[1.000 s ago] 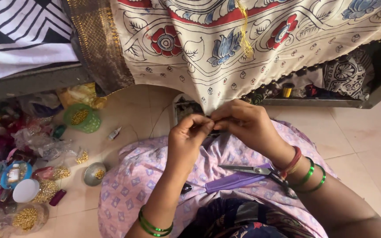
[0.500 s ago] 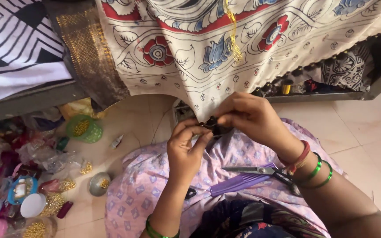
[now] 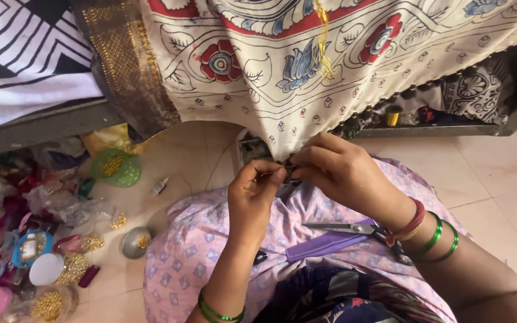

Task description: The recorder is crafting or repairing hanging decorations for a decorative fabric panel.

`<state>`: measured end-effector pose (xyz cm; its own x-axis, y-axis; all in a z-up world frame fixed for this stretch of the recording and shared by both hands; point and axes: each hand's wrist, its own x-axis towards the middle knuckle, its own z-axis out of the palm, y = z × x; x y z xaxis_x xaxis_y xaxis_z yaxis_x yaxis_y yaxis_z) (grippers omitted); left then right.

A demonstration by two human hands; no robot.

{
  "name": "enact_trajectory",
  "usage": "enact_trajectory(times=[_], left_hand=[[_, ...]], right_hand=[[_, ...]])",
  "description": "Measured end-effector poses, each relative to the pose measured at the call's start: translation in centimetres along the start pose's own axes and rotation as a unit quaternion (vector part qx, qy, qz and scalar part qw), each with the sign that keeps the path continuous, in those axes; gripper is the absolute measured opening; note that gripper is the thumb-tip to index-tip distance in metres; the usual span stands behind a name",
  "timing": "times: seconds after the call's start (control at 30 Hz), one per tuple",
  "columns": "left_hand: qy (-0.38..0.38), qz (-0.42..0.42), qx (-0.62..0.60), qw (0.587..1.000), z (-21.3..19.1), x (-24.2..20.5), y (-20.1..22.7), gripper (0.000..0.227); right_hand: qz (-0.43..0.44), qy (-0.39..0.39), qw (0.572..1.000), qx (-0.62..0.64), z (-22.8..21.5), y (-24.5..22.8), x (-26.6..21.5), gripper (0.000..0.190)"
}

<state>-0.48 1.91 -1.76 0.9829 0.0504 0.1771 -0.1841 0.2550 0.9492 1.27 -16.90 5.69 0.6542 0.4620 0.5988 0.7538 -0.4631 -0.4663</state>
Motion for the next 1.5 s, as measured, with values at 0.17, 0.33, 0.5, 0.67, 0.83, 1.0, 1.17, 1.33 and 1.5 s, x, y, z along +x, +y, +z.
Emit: enact_trajectory(times=[0.17,0.33,0.5,0.67,0.83,1.0,1.17,1.33,1.5], left_hand=[[-0.007,0.025,-0.002,1.000,0.1,-0.2,0.0,0.006],[0.008,0.112,0.089,0.990,0.1,-0.3,0.7,0.008],[0.025,0.194,0.278,0.940,1.3,-1.0,2.6,0.011],[-0.001,0.144,0.133,0.981,0.2,-1.0,1.1,0.008],[-0.019,0.061,-0.009,0.998,-0.3,-1.0,-0.2,0.005],[0.027,0.052,0.070,0.996,0.1,-1.0,0.2,0.003],[0.045,0.225,0.288,0.930,1.2,-1.6,2.1,0.009],[-0.030,0.010,-0.052,0.998,-0.4,-0.9,-0.9,0.005],[-0.021,0.019,-0.026,0.999,0.3,-0.9,0.2,0.006]], right_hand=[[-0.038,-0.002,0.998,-0.056,0.5,0.1,-0.5,0.023],[-0.060,-0.020,0.994,-0.084,0.5,-0.3,-0.7,0.020],[-0.111,-0.008,0.988,-0.108,-0.2,-0.6,0.4,0.029],[-0.101,-0.004,0.995,-0.008,0.4,-1.1,1.3,0.037],[-0.118,0.000,0.993,-0.008,1.6,-0.7,1.3,0.048],[-0.200,0.016,0.975,-0.099,1.9,-1.3,1.0,0.041],[-0.124,0.015,0.990,-0.073,1.8,-0.7,1.0,0.033],[-0.017,0.005,0.997,0.077,1.3,1.0,0.2,0.029],[0.017,-0.005,0.988,0.152,0.9,1.0,0.2,0.019]])
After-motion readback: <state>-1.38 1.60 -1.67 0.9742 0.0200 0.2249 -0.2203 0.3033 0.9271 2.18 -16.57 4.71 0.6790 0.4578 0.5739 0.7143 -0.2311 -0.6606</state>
